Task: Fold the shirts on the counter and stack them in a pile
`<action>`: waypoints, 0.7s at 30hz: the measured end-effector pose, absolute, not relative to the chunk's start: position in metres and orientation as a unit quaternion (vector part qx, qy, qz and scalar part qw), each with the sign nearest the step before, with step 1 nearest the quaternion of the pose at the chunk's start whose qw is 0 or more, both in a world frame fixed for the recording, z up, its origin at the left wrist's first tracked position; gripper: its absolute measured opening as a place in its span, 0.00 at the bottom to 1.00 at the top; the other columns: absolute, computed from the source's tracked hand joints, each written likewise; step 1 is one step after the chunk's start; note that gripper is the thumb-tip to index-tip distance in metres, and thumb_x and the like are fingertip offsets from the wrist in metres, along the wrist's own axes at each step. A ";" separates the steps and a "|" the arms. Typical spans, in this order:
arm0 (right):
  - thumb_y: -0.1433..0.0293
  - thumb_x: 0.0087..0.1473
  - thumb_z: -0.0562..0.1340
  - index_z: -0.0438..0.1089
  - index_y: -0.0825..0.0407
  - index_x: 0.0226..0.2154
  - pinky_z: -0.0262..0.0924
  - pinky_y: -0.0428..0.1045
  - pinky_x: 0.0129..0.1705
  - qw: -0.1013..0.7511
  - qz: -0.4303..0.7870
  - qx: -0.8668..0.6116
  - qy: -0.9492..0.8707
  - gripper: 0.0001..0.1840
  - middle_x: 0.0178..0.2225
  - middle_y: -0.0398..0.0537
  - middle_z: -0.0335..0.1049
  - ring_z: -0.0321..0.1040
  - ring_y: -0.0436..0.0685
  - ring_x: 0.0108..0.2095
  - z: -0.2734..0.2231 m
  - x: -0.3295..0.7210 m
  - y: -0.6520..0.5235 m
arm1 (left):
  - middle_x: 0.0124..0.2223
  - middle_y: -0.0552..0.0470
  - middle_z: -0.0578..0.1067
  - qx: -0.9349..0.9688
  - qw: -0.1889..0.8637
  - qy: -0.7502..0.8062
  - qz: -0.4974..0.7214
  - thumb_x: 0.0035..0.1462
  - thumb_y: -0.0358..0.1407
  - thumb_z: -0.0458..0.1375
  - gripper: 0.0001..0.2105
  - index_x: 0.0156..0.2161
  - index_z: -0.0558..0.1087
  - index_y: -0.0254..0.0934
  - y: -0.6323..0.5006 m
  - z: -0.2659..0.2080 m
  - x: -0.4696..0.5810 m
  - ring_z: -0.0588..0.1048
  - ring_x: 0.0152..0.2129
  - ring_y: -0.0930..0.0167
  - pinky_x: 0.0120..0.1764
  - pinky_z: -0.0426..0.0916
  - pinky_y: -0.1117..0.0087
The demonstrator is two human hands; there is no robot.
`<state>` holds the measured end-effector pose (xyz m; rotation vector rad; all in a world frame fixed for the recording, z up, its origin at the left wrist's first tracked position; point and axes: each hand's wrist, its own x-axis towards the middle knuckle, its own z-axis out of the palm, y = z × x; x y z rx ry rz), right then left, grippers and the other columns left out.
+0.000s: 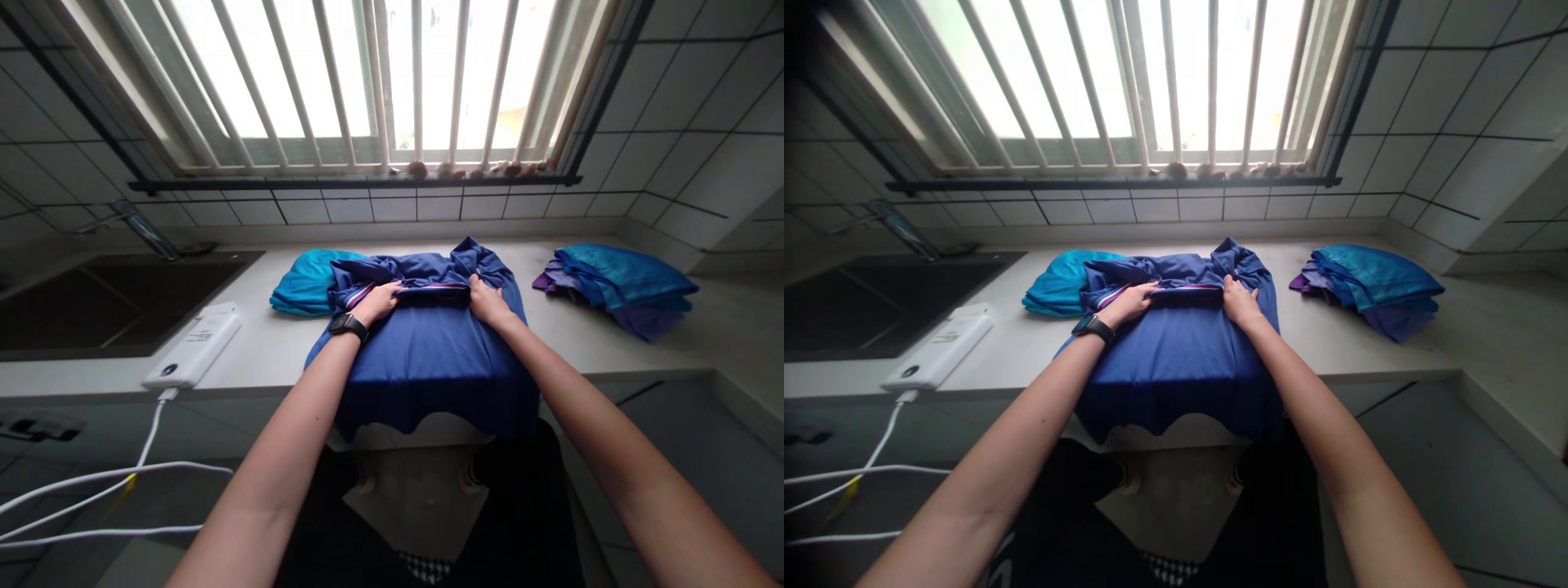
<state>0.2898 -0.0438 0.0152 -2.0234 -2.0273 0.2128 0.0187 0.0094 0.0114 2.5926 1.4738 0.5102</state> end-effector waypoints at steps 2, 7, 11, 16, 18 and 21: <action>0.82 0.60 0.47 0.60 0.58 0.59 0.49 0.80 0.65 0.126 0.074 -0.702 -0.697 0.26 0.62 0.72 0.67 0.64 0.72 0.63 0.015 0.292 -0.032 | 0.68 0.52 0.71 0.850 0.084 0.501 0.136 0.61 0.25 0.53 0.25 0.61 0.77 0.39 0.020 0.014 0.023 0.72 0.63 0.67 0.67 0.61 0.72; 0.81 0.60 0.48 0.57 0.59 0.62 0.47 0.79 0.66 0.131 0.071 -0.707 -0.691 0.27 0.63 0.71 0.65 0.64 0.71 0.63 0.011 0.298 -0.002 | 0.68 0.53 0.70 0.842 0.104 0.513 0.132 0.64 0.27 0.53 0.24 0.62 0.76 0.40 0.044 0.014 0.031 0.69 0.65 0.67 0.68 0.58 0.71; 0.81 0.59 0.50 0.57 0.58 0.63 0.47 0.79 0.66 0.144 0.062 -0.711 -0.685 0.30 0.62 0.71 0.67 0.66 0.72 0.61 0.005 0.302 0.020 | 0.68 0.52 0.71 0.839 0.106 0.512 0.149 0.64 0.28 0.52 0.24 0.62 0.76 0.38 0.063 0.008 0.035 0.68 0.66 0.67 0.69 0.57 0.73; 0.80 0.59 0.52 0.57 0.59 0.63 0.55 0.75 0.63 0.102 0.069 -0.720 -0.683 0.29 0.61 0.72 0.69 0.68 0.72 0.60 0.020 0.301 0.037 | 0.63 0.49 0.77 0.838 0.100 0.517 0.143 0.60 0.25 0.53 0.23 0.57 0.79 0.39 0.078 0.012 0.039 0.73 0.61 0.66 0.66 0.62 0.70; 0.81 0.58 0.52 0.59 0.58 0.61 0.58 0.72 0.62 0.084 0.064 -0.715 -0.691 0.28 0.57 0.69 0.73 0.70 0.70 0.58 0.036 0.299 0.041 | 0.57 0.46 0.80 0.831 0.087 0.529 0.149 0.61 0.24 0.53 0.22 0.56 0.80 0.38 0.078 0.023 0.038 0.77 0.56 0.65 0.62 0.68 0.68; 0.80 0.57 0.53 0.61 0.56 0.58 0.56 0.68 0.64 0.148 -0.018 -0.672 -0.726 0.25 0.53 0.66 0.76 0.70 0.68 0.57 0.063 0.302 0.036 | 0.51 0.43 0.79 0.819 0.032 0.521 0.236 0.66 0.26 0.51 0.20 0.57 0.78 0.36 0.069 0.050 0.030 0.79 0.48 0.64 0.54 0.72 0.66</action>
